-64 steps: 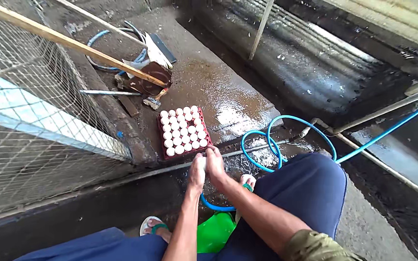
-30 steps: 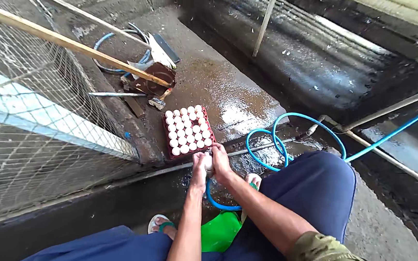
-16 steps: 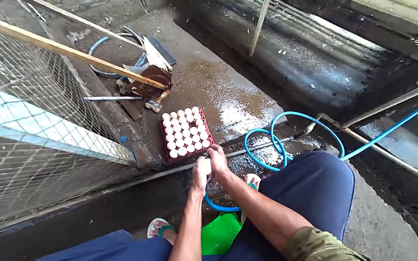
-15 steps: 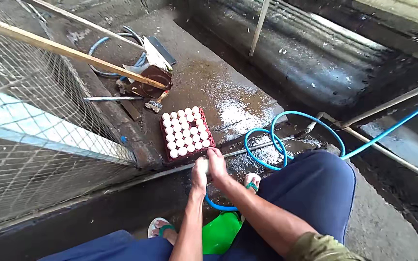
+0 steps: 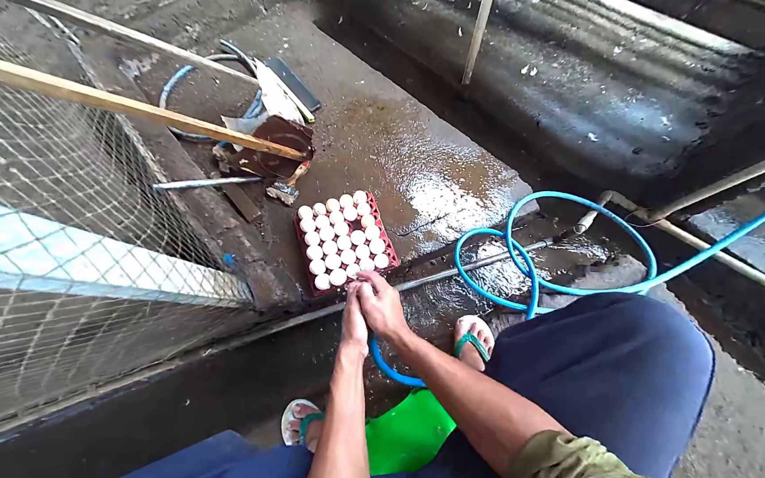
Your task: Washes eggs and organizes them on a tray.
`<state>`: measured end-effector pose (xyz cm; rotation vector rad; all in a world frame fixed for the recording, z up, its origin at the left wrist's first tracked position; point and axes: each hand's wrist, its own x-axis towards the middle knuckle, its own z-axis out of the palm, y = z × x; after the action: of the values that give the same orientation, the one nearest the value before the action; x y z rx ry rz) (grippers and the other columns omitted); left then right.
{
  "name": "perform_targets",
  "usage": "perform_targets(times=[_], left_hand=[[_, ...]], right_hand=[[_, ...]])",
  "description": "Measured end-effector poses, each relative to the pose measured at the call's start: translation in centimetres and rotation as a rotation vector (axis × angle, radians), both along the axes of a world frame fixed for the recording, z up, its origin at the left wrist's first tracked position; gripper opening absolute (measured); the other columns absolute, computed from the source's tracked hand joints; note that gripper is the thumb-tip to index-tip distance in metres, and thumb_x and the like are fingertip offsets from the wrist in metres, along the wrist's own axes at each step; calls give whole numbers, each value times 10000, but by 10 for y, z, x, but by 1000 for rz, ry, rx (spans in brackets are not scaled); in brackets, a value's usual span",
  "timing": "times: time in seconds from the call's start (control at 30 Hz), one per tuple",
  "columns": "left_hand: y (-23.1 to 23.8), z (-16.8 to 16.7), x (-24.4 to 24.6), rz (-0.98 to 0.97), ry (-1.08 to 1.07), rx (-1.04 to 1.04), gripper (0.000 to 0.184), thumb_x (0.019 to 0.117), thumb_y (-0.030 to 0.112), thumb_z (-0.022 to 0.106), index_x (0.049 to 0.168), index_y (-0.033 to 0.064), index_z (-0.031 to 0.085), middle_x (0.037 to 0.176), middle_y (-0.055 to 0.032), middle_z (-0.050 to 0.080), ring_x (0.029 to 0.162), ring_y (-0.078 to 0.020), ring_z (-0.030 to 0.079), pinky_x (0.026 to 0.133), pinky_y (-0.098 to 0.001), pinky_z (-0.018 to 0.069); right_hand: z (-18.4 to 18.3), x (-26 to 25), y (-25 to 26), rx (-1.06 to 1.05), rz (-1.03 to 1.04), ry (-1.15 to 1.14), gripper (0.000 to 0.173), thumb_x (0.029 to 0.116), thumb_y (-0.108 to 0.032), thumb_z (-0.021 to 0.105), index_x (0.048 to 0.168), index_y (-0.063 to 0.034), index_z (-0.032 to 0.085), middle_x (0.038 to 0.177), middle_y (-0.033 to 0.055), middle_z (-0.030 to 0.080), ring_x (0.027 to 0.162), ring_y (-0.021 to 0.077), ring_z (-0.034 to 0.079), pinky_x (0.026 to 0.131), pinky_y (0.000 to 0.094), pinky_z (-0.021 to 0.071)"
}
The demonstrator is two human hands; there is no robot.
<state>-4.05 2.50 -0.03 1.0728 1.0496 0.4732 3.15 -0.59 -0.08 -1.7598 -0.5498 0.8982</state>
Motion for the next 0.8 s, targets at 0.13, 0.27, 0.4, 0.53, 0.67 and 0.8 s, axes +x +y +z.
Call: perform_targets(times=[0.13, 0.27, 0.4, 0.53, 0.67, 0.8], left_hand=[[8, -14, 5, -6, 118, -26, 476, 1121, 326, 222, 917, 83, 576, 610, 16, 504, 442, -52, 407, 400, -206, 348], [28, -28, 10, 26, 16, -102, 503, 1129, 346, 179, 934, 77, 557, 610, 7, 537, 453, -63, 450, 422, -204, 393], [59, -50, 17, -49, -24, -42, 347, 1113, 198, 307, 1383, 4, 408, 935, -109, 654, 743, -183, 679, 695, -328, 603], [103, -64, 54, -33, 141, 71, 435, 1027, 42, 542, 1428, -62, 408, 1236, -218, 604, 974, -241, 681, 850, -381, 595], [159, -80, 103, -167, 416, 366, 514, 925, 92, 716, 1377, -49, 516, 1290, -252, 599, 1126, -301, 640, 970, -454, 543], [202, -103, 136, -350, 668, 531, 544, 919, 198, 758, 1376, -4, 545, 1271, -239, 626, 1167, -340, 622, 1025, -521, 486]], right_hand=[[-26, 26, 23, -194, -31, 468, 413, 1093, -281, 403, 1414, -65, 547, 1332, 218, 602, 1215, 334, 585, 1006, 552, 469], [-70, 44, 12, -344, 121, 497, 391, 1097, -253, 384, 1376, -34, 549, 1132, 191, 643, 880, 259, 634, 775, 462, 536], [-105, 34, -13, -185, 648, 799, 428, 1038, -192, 480, 1463, -151, 462, 1061, 49, 663, 524, 38, 438, 454, 214, 384], [-125, 23, -4, -217, 567, 950, 206, 1010, -166, 575, 1207, -106, 588, 861, 18, 647, 457, 31, 405, 403, 195, 339], [-133, 34, 7, -270, 378, 1003, 229, 1032, -187, 546, 1243, -100, 573, 777, 15, 616, 445, 43, 411, 396, 197, 337], [-131, 39, 12, -299, 260, 1050, 259, 1032, -179, 550, 1278, -98, 564, 762, 14, 585, 454, 51, 407, 400, 201, 333]])
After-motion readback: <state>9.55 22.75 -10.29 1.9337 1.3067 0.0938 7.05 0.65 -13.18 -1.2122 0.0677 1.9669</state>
